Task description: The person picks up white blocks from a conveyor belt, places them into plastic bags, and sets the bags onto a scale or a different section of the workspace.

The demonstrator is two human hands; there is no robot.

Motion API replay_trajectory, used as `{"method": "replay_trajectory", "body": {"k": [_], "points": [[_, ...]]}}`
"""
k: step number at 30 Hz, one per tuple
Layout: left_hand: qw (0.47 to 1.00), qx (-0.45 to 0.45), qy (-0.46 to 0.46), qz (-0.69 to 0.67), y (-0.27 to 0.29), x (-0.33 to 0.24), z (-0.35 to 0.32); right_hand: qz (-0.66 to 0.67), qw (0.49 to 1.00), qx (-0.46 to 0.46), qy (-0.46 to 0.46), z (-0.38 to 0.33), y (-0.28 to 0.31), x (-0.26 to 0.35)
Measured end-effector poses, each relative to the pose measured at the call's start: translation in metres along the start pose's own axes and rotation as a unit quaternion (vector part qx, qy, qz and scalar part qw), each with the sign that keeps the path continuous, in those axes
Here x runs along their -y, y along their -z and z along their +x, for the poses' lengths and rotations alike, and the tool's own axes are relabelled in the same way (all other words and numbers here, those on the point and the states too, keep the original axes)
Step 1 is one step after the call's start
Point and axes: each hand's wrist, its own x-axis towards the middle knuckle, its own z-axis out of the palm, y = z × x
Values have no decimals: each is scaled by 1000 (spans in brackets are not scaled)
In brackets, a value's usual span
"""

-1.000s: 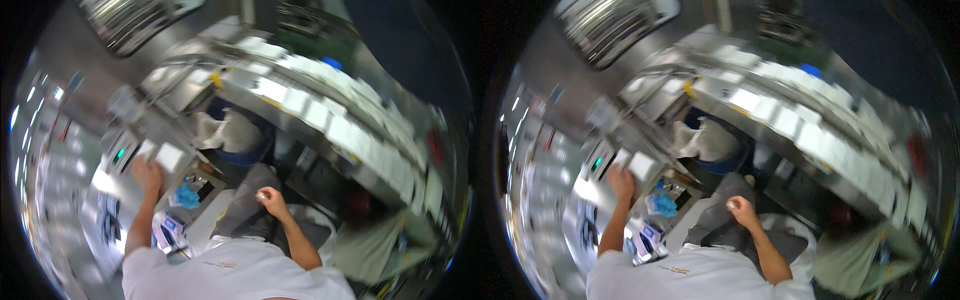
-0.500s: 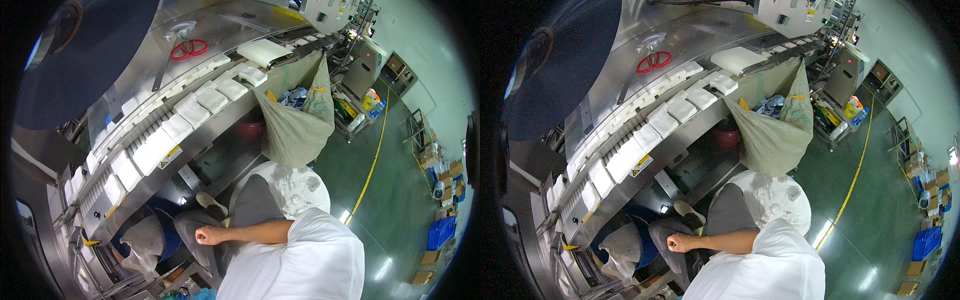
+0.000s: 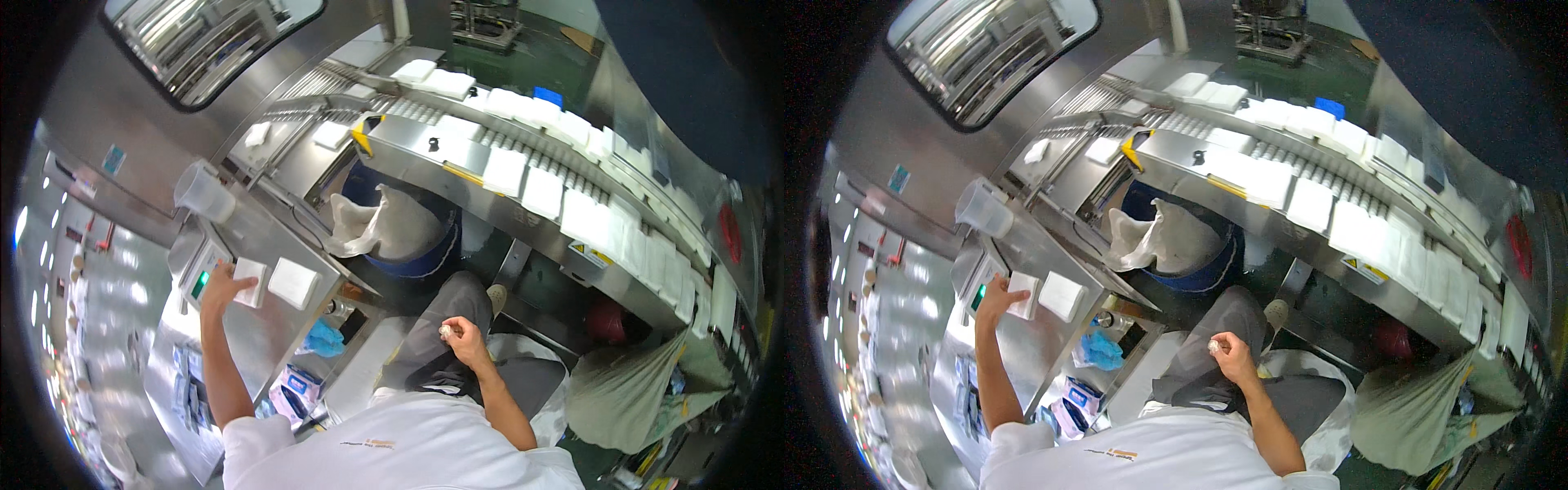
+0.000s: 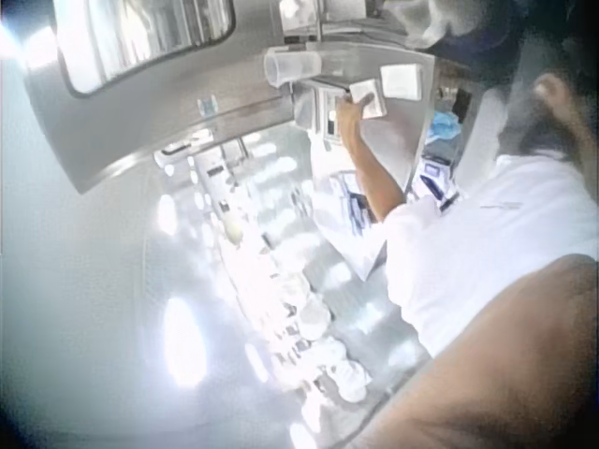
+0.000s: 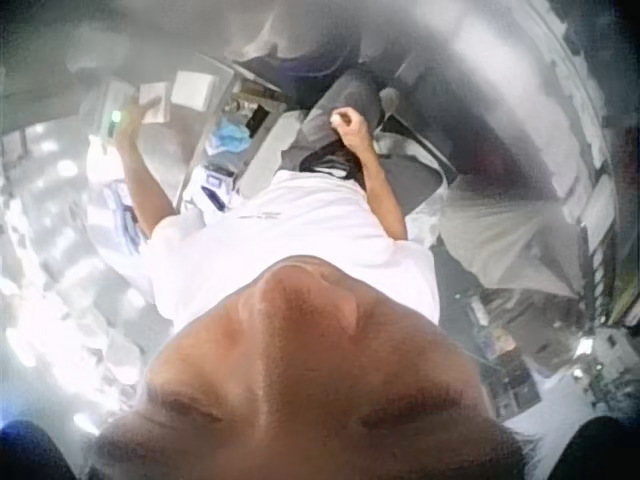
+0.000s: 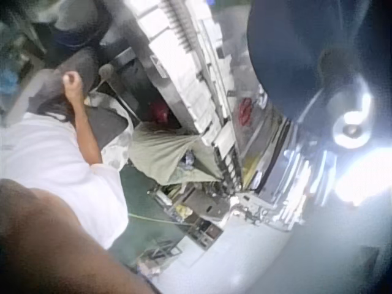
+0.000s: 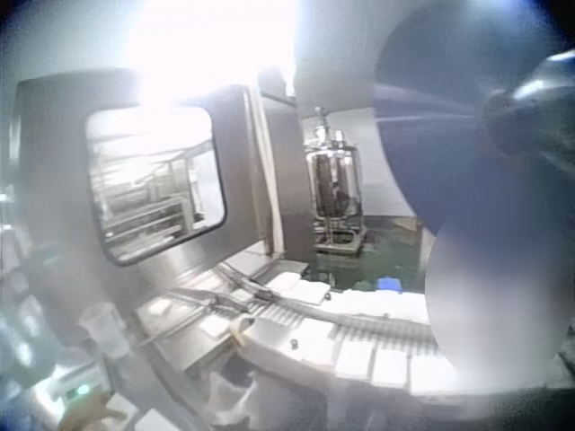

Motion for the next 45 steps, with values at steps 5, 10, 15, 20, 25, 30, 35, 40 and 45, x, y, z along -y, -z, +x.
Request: {"method": "replay_trajectory", "body": {"k": [5, 10, 15, 20, 25, 30, 35, 40, 45], "points": [[999, 41, 0, -5, 2, -20, -14, -10, 1000, 17, 0, 0, 17, -1], [967, 1, 13, -253, -1, -54, -46, -18, 999, 27, -40, 4, 16, 34], [907, -37, -117, -402, -7, -101, -96, 2, 993, 108, 49, 1, -6, 104], [847, 0, -249, -470, -39, -143, -122, -64, 942, 210, 253, -8, -48, 234], [805, 65, -272, -523, -56, -167, -134, -140, 865, 213, 432, -6, -91, 298], [836, 121, -164, -509, -62, -171, -159, -164, 822, 209, 504, -4, -116, 282], [904, 89, -59, -414, -40, -112, -175, -85, 882, 303, 351, 15, -132, 261], [903, 9, 57, -425, 0, -54, -178, -331, 753, 222, 524, 50, -172, 259], [903, -9, 44, -426, 5, -42, -168, -452, 677, 240, 529, 80, -202, 234]]}}
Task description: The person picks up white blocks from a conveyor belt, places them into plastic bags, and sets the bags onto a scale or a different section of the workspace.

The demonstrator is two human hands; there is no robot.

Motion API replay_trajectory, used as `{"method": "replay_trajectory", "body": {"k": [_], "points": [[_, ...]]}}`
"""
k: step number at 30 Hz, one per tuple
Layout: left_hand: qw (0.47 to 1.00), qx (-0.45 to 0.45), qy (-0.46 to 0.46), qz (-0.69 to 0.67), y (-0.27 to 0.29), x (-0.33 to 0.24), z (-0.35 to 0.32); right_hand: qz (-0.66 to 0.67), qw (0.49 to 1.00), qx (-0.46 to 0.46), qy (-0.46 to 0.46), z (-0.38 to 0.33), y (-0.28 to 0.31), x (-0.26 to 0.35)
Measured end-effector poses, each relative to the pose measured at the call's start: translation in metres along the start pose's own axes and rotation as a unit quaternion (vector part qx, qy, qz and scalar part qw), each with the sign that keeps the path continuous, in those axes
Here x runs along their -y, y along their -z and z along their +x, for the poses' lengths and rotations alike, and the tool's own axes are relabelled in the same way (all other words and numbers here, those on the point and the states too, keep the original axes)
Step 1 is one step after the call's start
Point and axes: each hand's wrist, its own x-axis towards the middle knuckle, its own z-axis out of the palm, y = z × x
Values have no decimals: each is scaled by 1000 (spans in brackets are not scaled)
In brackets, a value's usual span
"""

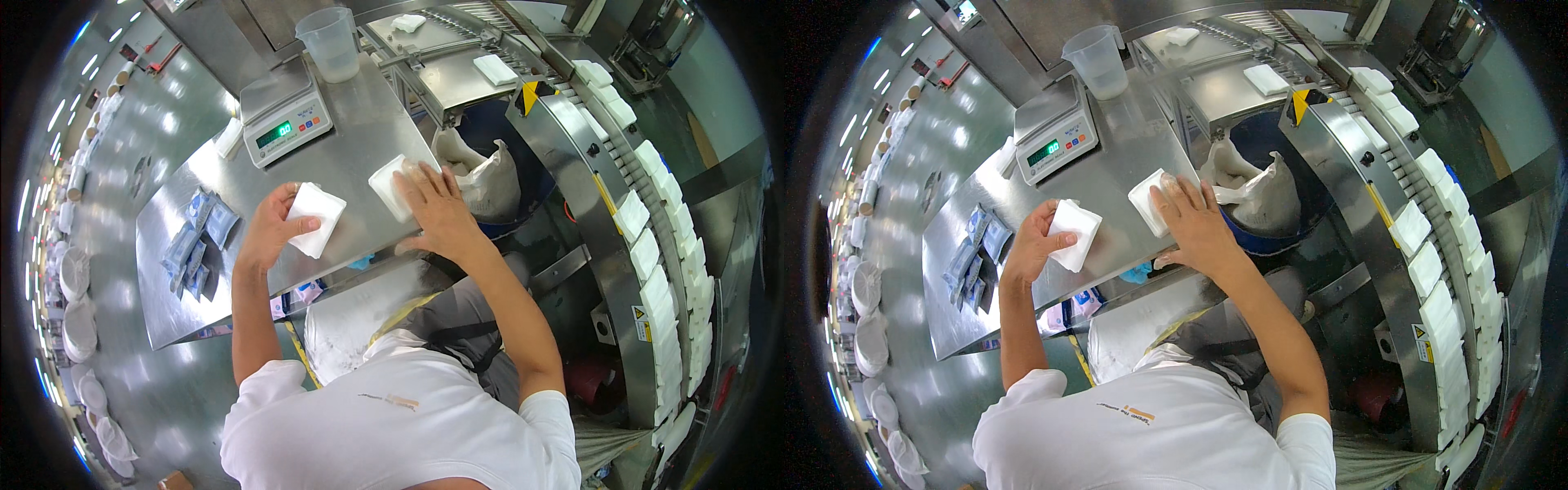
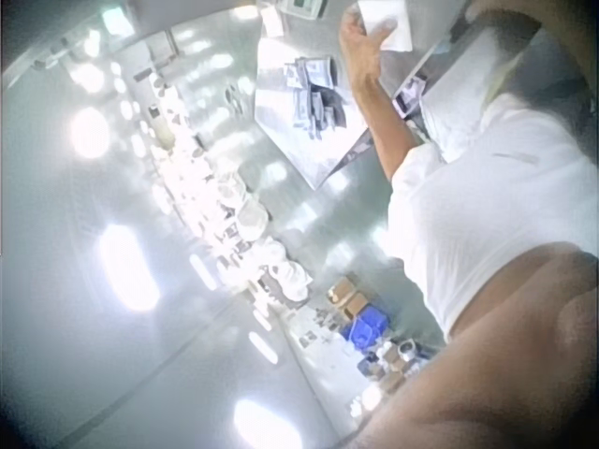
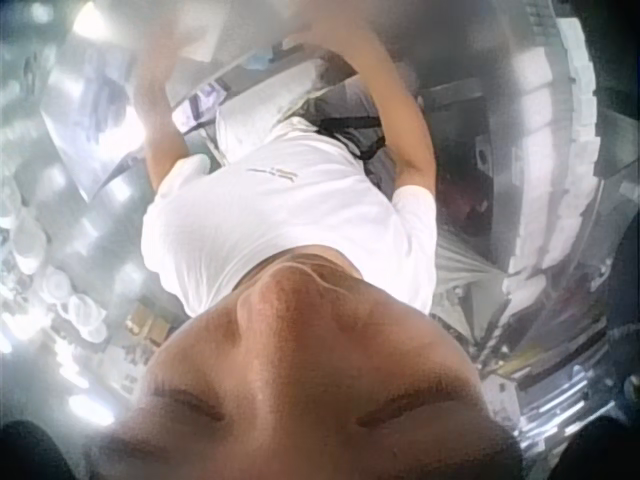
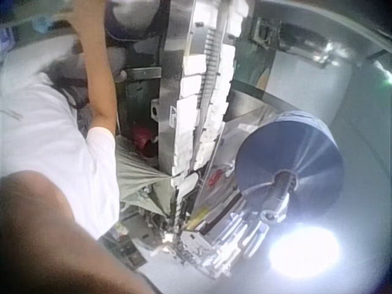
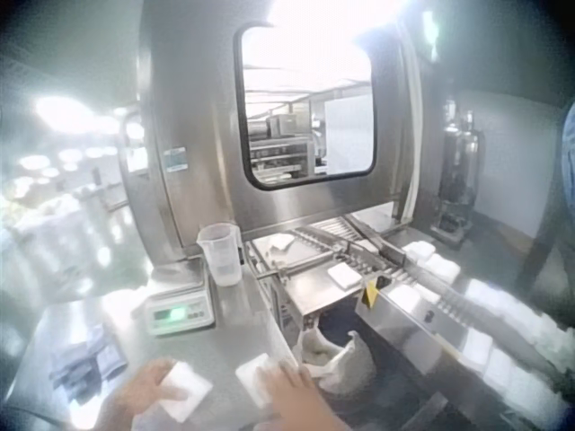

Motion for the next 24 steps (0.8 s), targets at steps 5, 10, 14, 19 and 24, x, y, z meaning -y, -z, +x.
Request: {"method": "replay_trajectory", "body": {"k": [5, 10, 14, 19, 24], "points": [[1000, 4, 10, 5, 0, -2, 6, 11, 1000, -1, 11, -8, -10, 10], [1000, -2, -10, 20, 3, -5, 12, 23, 996, -83, 16, -35, -3, 13], [999, 1, -25, 25, 8, 7, 21, 544, 806, -163, -164, -65, 0, 7], [999, -5, -30, 33, -1, 5, 31, 777, 568, -210, -173, -85, 22, 0], [996, -4, -51, 76, -2, 16, 45, 823, 487, -227, -185, -96, 18, -2]]}}
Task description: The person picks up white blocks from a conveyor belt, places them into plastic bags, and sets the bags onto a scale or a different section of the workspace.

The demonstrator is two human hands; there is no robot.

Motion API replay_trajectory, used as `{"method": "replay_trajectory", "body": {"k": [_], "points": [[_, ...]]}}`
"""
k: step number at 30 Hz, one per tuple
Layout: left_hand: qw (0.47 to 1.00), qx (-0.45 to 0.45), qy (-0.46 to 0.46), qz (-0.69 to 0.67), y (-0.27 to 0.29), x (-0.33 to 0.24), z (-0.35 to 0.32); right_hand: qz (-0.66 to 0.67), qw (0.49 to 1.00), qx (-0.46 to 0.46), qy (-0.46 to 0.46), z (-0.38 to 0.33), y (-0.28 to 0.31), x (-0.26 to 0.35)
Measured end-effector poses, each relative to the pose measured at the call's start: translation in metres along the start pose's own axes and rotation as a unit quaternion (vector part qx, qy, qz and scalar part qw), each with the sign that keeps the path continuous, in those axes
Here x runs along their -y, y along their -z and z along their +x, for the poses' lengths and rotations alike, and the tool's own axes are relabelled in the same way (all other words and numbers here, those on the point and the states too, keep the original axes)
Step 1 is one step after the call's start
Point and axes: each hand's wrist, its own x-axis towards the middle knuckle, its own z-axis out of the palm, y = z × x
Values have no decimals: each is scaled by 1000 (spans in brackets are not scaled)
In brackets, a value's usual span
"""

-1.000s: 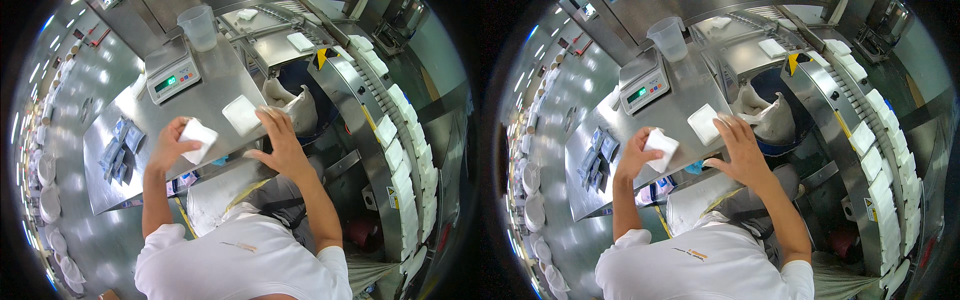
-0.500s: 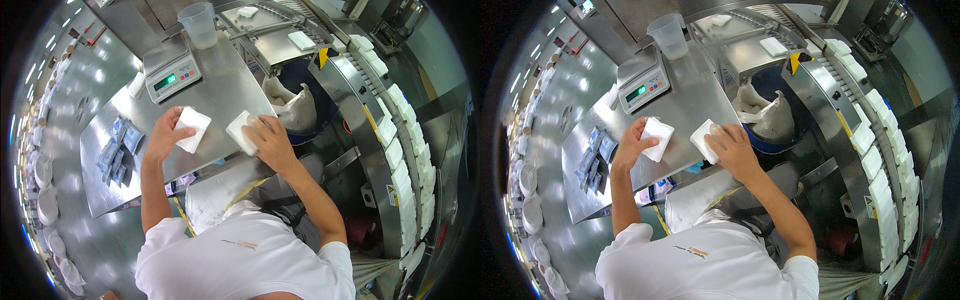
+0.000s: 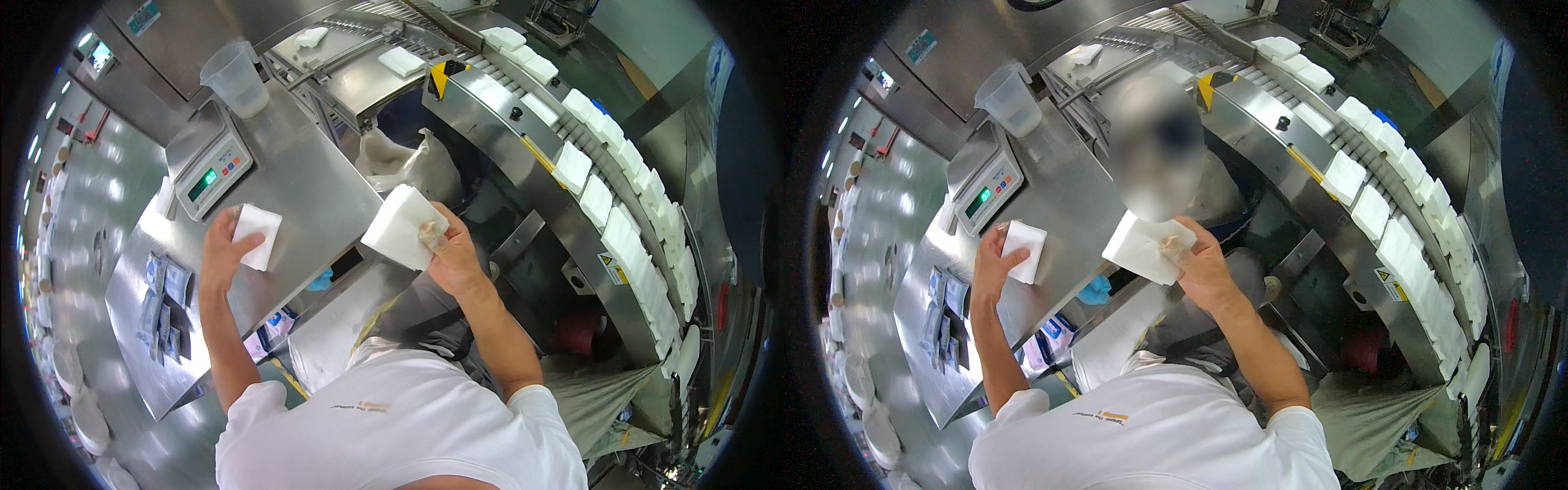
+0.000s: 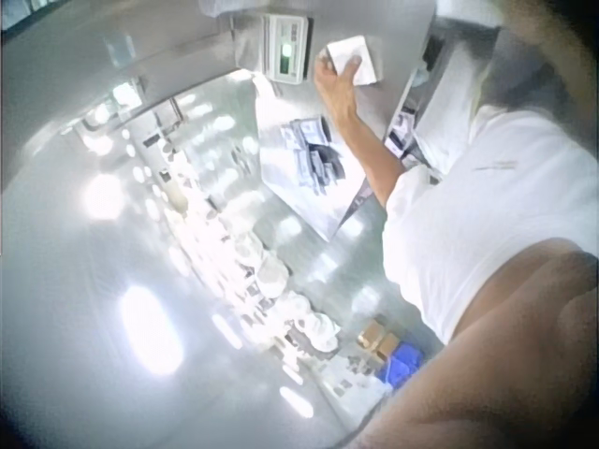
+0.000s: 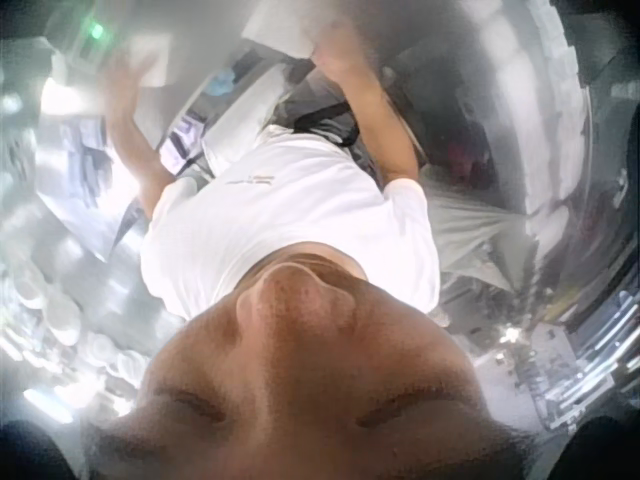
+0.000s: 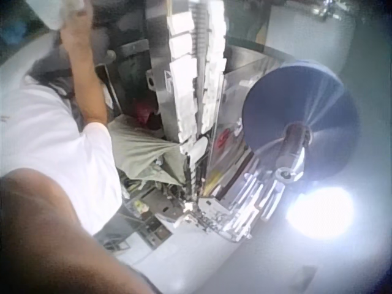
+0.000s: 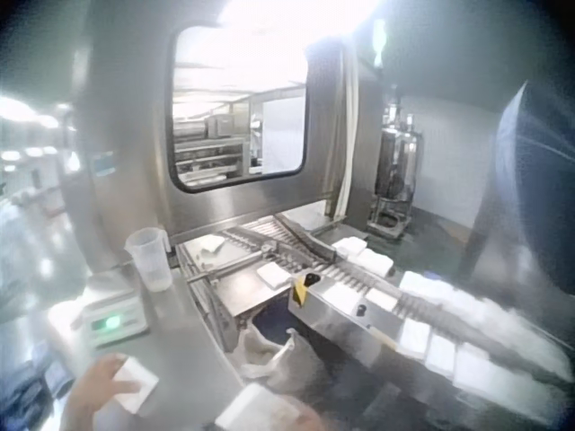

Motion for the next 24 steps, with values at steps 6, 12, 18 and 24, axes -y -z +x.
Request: {"method": "replay_trajectory", "body": {"k": [6, 12, 18, 24], "points": [[998, 15, -28, 48, -9, -3, 9, -83, 992, -96, 11, -22, 23, 7], [979, -193, -49, -53, 61, -1, 6, -179, 976, -97, -73, -47, 11, 5], [924, -372, -51, -71, 258, 59, 57, -270, 958, -28, -89, -54, 18, -7], [751, -119, -67, 646, 482, 115, 83, -133, 987, -10, -91, -67, 18, 7]]}}
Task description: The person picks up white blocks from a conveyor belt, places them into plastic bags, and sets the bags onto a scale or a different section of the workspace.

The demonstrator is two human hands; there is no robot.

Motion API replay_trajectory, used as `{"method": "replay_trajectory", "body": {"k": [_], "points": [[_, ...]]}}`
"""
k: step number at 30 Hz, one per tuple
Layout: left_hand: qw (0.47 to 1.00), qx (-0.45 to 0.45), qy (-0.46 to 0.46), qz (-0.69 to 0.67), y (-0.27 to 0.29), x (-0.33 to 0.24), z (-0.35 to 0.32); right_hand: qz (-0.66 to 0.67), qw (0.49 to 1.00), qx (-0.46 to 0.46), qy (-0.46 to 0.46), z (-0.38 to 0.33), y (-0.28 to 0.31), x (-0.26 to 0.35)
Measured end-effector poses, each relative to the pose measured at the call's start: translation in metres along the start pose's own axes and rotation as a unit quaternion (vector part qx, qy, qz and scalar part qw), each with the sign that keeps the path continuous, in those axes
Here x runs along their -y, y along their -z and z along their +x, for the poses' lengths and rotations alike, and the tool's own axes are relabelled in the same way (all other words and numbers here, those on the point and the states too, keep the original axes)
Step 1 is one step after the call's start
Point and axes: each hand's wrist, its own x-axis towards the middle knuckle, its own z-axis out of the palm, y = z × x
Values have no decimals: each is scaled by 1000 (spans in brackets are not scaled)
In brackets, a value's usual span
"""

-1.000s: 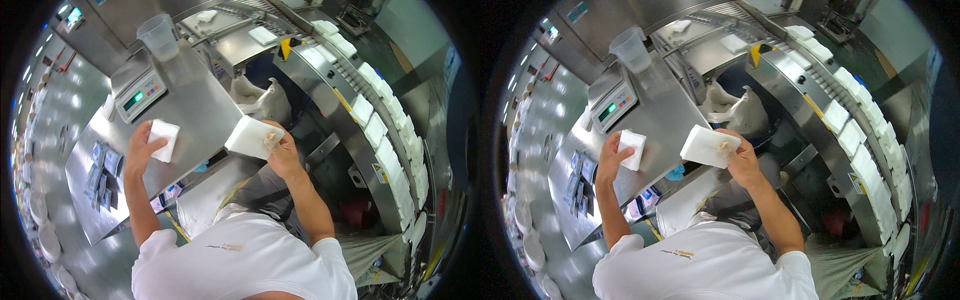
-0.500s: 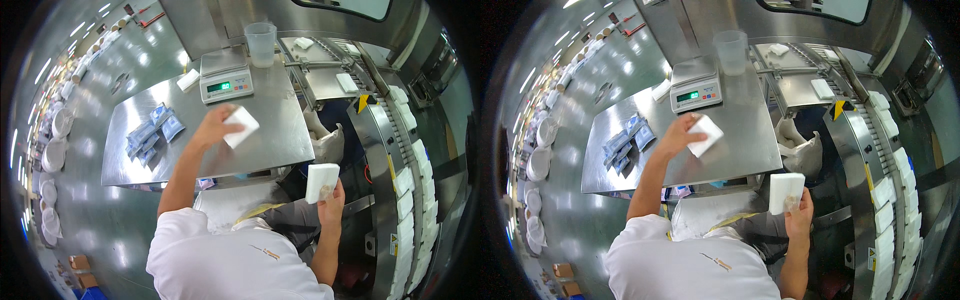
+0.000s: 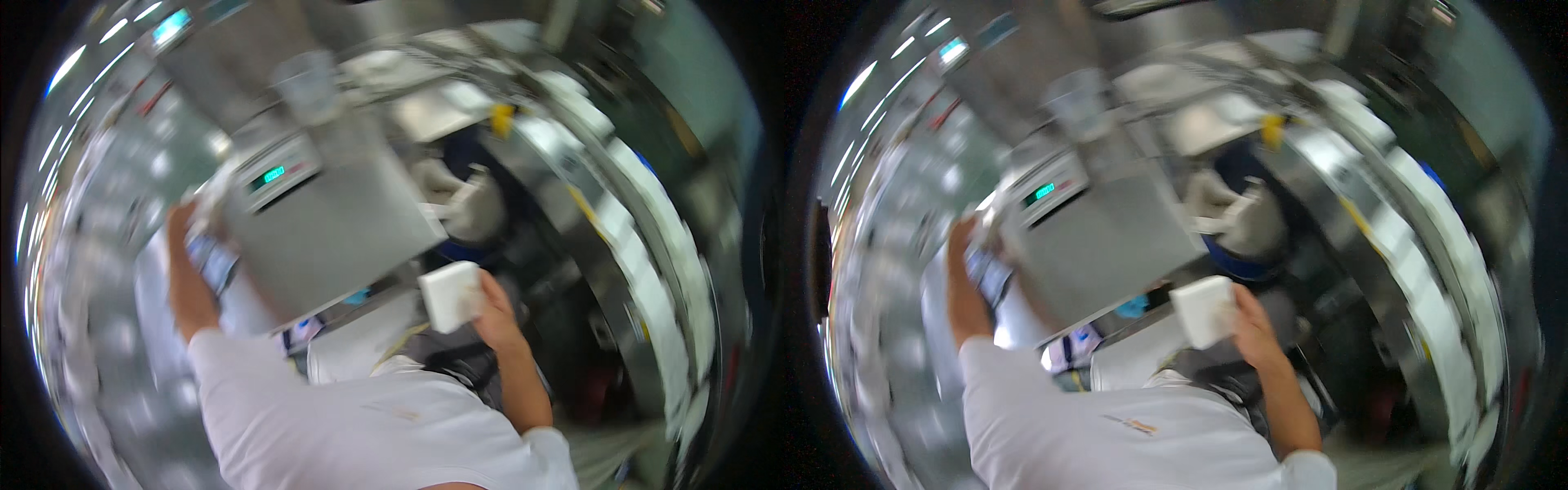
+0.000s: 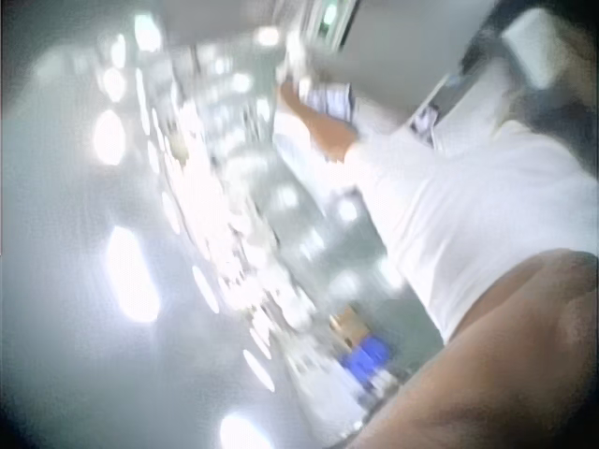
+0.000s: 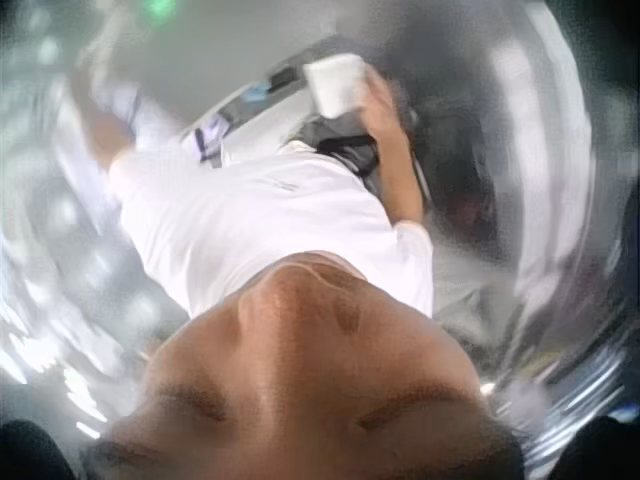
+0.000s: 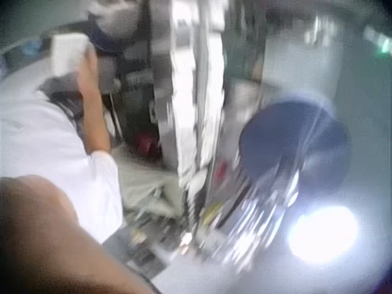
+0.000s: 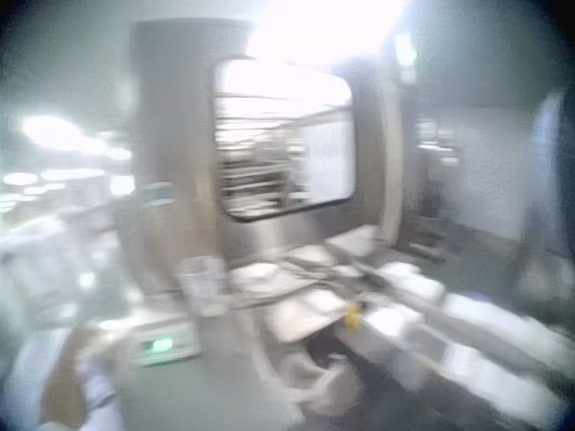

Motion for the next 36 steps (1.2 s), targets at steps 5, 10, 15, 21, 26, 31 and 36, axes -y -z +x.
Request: {"method": "replay_trajectory", "body": {"k": [5, 10, 15, 21, 26, 31, 36], "points": [[936, -190, 113, -276, -72, -178, 49, -54, 998, 2, 25, 24, -16, -22], [845, -188, -28, -500, 72, -432, -63, -131, 976, -62, 160, 10, -35, -10], [709, 98, -200, -669, 79, -604, -134, -128, 958, -138, 217, -8, -48, 5], [598, 225, -239, -731, 96, -751, -170, -206, 904, -279, 250, -60, -44, 24], [529, 273, -269, -757, 96, -804, -171, -425, 771, -342, 328, -111, -20, 47], [456, 446, -239, -732, 111, -826, -170, -161, 909, -305, 234, -140, 7, 50], [375, 437, -309, -757, 111, -836, -170, -194, 890, -268, 314, -143, 6, 65]]}}
